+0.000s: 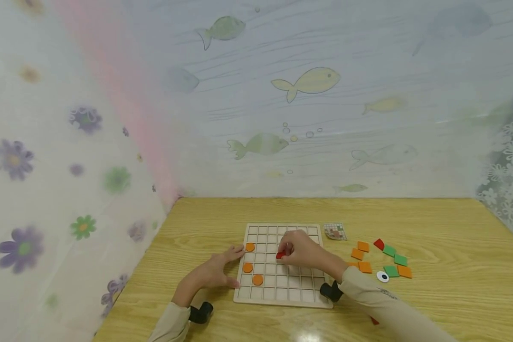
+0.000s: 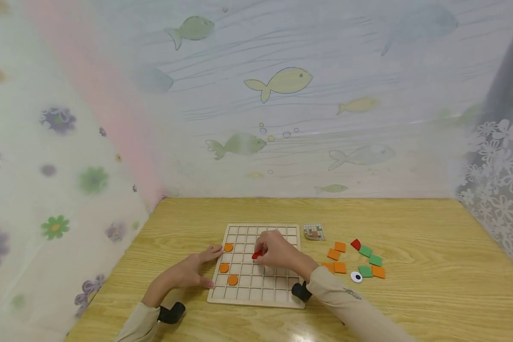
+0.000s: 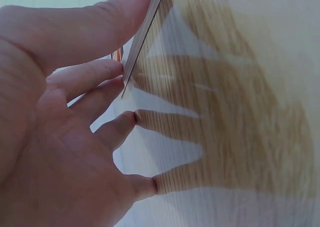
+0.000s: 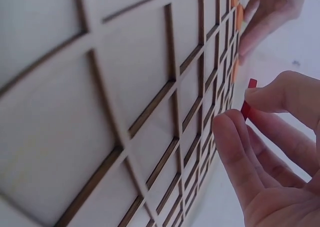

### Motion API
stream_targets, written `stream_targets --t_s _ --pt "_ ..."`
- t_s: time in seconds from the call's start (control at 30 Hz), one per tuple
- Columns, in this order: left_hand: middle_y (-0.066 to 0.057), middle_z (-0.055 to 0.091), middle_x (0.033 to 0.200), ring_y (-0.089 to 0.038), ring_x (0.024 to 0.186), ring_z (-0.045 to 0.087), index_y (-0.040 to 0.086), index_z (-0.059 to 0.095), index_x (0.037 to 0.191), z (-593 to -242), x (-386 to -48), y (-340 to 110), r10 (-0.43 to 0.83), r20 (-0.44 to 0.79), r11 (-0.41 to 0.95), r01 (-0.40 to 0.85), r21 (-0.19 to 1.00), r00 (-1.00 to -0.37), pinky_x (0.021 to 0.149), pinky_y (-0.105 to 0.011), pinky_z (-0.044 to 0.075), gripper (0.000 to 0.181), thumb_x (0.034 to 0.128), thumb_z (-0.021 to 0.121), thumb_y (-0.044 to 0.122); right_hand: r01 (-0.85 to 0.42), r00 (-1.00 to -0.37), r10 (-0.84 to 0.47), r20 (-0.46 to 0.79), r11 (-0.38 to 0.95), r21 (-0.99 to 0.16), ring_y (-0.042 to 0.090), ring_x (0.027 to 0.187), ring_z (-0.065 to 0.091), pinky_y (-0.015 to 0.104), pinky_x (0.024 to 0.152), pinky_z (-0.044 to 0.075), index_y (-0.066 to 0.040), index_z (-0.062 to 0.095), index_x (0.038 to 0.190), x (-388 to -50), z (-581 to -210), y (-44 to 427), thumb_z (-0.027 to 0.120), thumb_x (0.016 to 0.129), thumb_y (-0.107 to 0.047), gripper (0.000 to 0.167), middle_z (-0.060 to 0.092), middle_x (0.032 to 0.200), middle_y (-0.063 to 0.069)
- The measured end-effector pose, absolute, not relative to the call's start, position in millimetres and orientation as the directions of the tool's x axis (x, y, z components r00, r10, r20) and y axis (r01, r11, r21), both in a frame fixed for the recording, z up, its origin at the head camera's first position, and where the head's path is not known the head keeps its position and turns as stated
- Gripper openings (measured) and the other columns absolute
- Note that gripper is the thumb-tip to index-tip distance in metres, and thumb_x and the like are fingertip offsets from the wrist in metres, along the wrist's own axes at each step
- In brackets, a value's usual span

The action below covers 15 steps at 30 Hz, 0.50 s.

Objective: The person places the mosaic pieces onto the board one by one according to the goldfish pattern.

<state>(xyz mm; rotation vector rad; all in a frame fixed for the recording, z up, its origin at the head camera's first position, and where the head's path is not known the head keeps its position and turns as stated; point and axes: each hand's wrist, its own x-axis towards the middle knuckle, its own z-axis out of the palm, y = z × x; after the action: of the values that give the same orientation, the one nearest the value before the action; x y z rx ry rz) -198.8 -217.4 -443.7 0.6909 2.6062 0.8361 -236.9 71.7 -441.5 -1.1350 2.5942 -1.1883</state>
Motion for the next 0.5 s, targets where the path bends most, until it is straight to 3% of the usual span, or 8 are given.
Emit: stream_targets --t_s 0.5 --pt "-0.013 0.025 0.154 -0.038 0.141 0.015 0.003 0.036 0.145 -443 -199 -218 0.542 -0.134 0.7 0.357 0.618 -0.829 0.105 -0.068 0.004 0.082 0.0766 0.079 0.019 -0.495 -0.792 -0.593 0.146 0.483 -0.722 0.013 0.066 0.054 0.027 0.057 0.048 -0.004 0.069 0.082 -255 -447 45 0.068 0.076 0.002 0.009 0.059 0.083 0.005"
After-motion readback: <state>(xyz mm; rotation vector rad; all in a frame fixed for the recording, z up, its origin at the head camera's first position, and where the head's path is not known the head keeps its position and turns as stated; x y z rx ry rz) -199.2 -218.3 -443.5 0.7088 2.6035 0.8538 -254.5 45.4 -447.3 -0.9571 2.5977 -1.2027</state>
